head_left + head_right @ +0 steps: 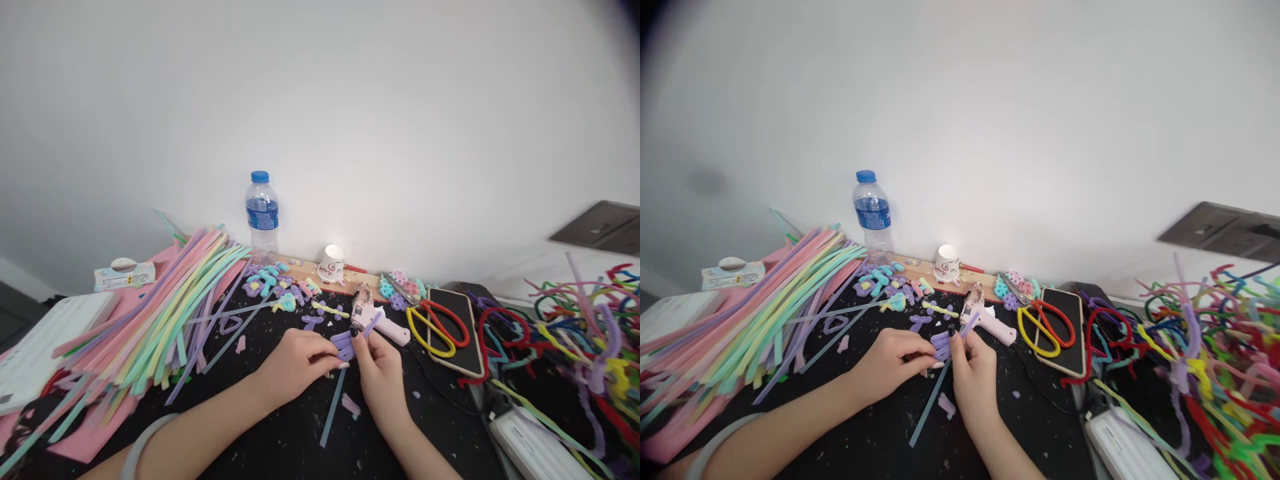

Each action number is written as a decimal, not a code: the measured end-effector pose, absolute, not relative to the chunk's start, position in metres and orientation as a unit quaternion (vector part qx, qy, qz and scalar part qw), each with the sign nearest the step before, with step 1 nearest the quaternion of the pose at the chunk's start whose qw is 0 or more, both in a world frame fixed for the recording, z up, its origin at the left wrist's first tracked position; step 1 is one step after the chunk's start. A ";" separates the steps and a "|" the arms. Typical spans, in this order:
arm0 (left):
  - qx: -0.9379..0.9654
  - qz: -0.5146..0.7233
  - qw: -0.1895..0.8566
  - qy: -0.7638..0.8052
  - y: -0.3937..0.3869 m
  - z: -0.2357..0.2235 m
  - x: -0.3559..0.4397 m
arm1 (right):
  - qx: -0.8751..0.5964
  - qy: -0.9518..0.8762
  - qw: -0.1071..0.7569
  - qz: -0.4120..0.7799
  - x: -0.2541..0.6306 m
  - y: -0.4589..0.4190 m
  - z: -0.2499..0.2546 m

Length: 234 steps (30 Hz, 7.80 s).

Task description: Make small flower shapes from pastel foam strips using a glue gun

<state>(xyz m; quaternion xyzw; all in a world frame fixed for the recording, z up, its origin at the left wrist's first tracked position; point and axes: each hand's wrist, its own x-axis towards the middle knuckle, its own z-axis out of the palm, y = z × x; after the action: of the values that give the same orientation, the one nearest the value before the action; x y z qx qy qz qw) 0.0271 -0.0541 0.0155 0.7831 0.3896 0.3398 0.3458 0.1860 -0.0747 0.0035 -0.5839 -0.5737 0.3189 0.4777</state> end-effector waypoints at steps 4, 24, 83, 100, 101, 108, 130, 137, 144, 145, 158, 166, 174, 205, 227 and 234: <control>0.818 0.337 0.271 0.380 -0.055 0.011 0.027 | -0.582 -0.572 0.483 0.317 0.182 -0.077 0.005; 0.804 0.319 0.331 0.376 -0.051 0.017 0.024 | -0.587 -0.587 0.477 0.290 0.185 -0.075 0.004; 0.600 0.375 0.612 0.354 -0.039 0.022 0.022 | -0.446 -0.486 0.491 0.569 0.187 -0.069 0.011; 0.589 0.374 0.599 0.393 -0.040 0.021 0.022 | -0.447 -0.544 0.440 0.557 0.189 -0.067 0.007; 0.589 0.374 0.597 0.395 -0.040 0.021 0.021 | -0.449 -0.551 0.438 0.550 0.190 -0.067 0.006; 0.579 0.387 0.601 0.392 -0.035 0.017 0.020 | -0.491 -0.605 0.420 0.466 0.191 -0.065 0.002; 0.409 0.412 0.736 0.348 -0.045 0.009 0.030 | -0.534 -0.613 0.432 0.391 0.183 -0.073 -0.004; 0.410 0.425 0.707 0.389 -0.048 0.006 0.032 | -0.517 -0.687 0.389 0.332 0.179 -0.076 0.005; 0.480 0.439 0.636 0.414 -0.045 0.010 0.029 | -0.502 -0.685 0.389 0.356 0.181 -0.078 0.006; 0.505 0.432 0.617 0.422 -0.045 0.012 0.028 | -0.506 -0.675 0.395 0.363 0.181 -0.077 0.005; 0.665 0.247 0.611 0.351 -0.046 0.024 0.021 | -0.476 -0.686 0.382 0.396 0.187 -0.074 0.008; 0.614 0.169 0.712 0.296 -0.042 0.023 0.015 | -0.433 -0.663 0.346 0.503 0.188 -0.073 0.014; 0.586 0.172 0.731 0.305 -0.045 0.021 0.016 | -0.448 -0.688 0.329 0.467 0.186 -0.073 0.017; 0.855 0.324 0.245 0.324 -0.053 0.015 0.019 | -0.553 -0.632 0.429 0.334 0.182 -0.077 0.006; 0.813 0.362 0.279 0.361 -0.053 0.014 0.023 | -0.530 -0.639 0.460 0.317 0.184 -0.078 0.012; 0.743 0.424 0.352 0.379 -0.051 0.017 0.025 | -0.489 -0.563 0.510 0.428 0.181 -0.075 0.008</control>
<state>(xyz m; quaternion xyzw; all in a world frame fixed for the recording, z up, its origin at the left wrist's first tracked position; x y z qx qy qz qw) 0.0248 -0.0509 0.0172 0.7434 0.3788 0.4241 0.3522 0.1814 -0.0747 0.0076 -0.4890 -0.5629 0.4285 0.5103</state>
